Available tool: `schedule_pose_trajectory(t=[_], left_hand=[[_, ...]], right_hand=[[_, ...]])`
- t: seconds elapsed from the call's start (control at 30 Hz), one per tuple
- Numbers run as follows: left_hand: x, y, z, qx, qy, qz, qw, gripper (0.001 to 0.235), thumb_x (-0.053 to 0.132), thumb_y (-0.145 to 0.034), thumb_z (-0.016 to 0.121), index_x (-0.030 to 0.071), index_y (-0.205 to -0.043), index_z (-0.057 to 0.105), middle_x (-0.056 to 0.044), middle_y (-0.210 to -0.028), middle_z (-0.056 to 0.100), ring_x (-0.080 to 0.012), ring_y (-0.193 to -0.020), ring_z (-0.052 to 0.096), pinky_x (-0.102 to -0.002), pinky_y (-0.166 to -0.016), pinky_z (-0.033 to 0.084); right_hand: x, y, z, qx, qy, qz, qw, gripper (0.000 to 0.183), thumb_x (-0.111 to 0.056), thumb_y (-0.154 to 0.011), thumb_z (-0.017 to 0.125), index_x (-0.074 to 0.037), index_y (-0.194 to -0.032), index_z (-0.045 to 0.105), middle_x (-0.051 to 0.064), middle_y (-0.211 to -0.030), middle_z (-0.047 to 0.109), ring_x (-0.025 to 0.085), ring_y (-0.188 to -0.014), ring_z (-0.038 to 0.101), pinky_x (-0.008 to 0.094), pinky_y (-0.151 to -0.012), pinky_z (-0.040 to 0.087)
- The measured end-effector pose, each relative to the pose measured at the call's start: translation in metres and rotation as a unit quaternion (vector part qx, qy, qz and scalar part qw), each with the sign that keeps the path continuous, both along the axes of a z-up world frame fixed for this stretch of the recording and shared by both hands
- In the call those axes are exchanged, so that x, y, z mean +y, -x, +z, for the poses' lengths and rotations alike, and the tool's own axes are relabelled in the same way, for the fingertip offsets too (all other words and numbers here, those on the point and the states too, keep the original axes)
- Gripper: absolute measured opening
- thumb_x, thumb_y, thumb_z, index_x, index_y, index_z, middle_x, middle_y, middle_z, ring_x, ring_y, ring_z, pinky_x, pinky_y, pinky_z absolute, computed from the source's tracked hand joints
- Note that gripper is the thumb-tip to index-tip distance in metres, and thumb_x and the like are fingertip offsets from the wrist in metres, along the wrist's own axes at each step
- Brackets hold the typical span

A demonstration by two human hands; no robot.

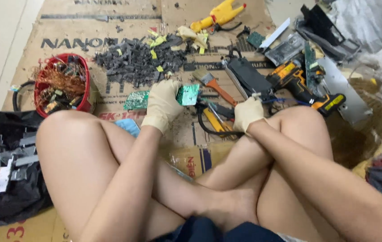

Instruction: The person sits on the floor and uses a knife and pliers to pry components off a green circuit board. They remove several parts and place them into a red bucket filled with copper wire and other electronic scraps.

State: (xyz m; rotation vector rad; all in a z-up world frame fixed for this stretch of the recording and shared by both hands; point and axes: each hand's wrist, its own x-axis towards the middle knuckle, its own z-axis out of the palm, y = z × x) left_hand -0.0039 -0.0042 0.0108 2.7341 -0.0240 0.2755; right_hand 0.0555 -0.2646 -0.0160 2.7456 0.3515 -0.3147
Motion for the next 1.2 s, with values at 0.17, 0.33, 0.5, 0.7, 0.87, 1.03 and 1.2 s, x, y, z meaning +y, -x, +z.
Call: schedule_pose_trajectory(t=[0.17,0.33,0.5,0.7,0.87,1.03,1.2], left_hand=[[-0.001,0.002,0.007,0.009,-0.025,0.011,1.0,0.035,0.027,-0.068,0.067,0.018,-0.101,0.069,-0.009,-0.09,0.068,-0.0354,-0.098,0.07,-0.045,-0.091,0.056],[-0.001,-0.001,0.003,0.009,-0.03,0.006,0.999,0.035,0.024,-0.064,0.067,0.016,-0.098,0.067,-0.009,-0.089,0.067,-0.0383,-0.095,0.07,-0.047,-0.088,0.057],[0.002,0.021,0.013,-0.036,-0.023,-0.025,0.999,0.033,0.025,-0.065,0.067,0.012,-0.095,0.07,-0.014,-0.088,0.069,-0.0373,-0.097,0.069,-0.047,-0.087,0.054],[0.022,0.016,-0.024,-0.044,-0.059,-0.023,0.997,0.044,0.039,-0.06,0.08,0.014,-0.091,0.064,-0.012,-0.087,0.067,-0.0369,-0.099,0.067,-0.048,-0.088,0.05],[0.004,0.016,0.002,0.023,-0.033,0.044,0.998,0.031,0.03,-0.062,0.073,0.017,-0.09,0.066,-0.008,-0.088,0.07,-0.0311,-0.1,0.07,-0.043,-0.097,0.049],[0.002,0.016,0.017,0.046,-0.023,0.059,0.997,0.03,0.026,-0.061,0.073,0.016,-0.088,0.067,-0.011,-0.087,0.072,-0.0334,-0.101,0.071,-0.045,-0.102,0.046],[0.0,0.015,0.034,0.082,-0.031,0.064,0.994,0.025,0.028,-0.066,0.068,0.019,-0.089,0.073,-0.01,-0.089,0.074,-0.0367,-0.098,0.072,-0.046,-0.093,0.055]], right_hand=[[0.005,0.028,0.041,0.019,0.001,0.0,1.0,0.073,-0.039,-0.064,0.075,0.011,-0.118,0.069,0.033,-0.12,0.065,0.046,-0.12,0.059,0.053,-0.107,0.039],[0.015,0.05,0.084,0.028,-0.103,0.002,0.994,0.061,-0.026,-0.066,0.067,0.008,-0.116,0.071,0.026,-0.123,0.065,0.041,-0.114,0.065,0.054,-0.099,0.05],[0.006,0.024,0.008,-0.136,-0.058,0.214,0.966,0.068,-0.055,-0.066,0.072,0.002,-0.103,0.072,0.014,-0.104,0.06,0.035,-0.091,0.066,0.07,-0.078,0.044],[0.028,0.032,0.014,-0.235,-0.037,0.299,0.924,0.034,-0.023,-0.064,0.075,-0.003,-0.092,0.07,0.008,-0.096,0.053,0.03,-0.076,0.06,0.052,-0.065,0.047],[0.016,-0.008,-0.018,-0.22,-0.066,0.292,0.929,0.032,-0.019,-0.067,0.076,-0.001,-0.092,0.072,0.008,-0.086,0.057,0.031,-0.073,0.067,0.048,-0.058,0.052],[-0.007,-0.031,-0.015,-0.093,-0.116,0.16,0.976,0.028,-0.016,-0.075,0.068,0.002,-0.095,0.075,0.014,-0.084,0.062,0.045,-0.075,0.074,0.058,-0.062,0.058],[-0.039,-0.051,-0.033,-0.021,-0.481,-0.05,0.875,0.029,-0.041,-0.066,0.084,-0.017,-0.065,0.068,0.007,-0.073,0.072,0.035,-0.087,0.073,0.043,-0.075,0.054]])
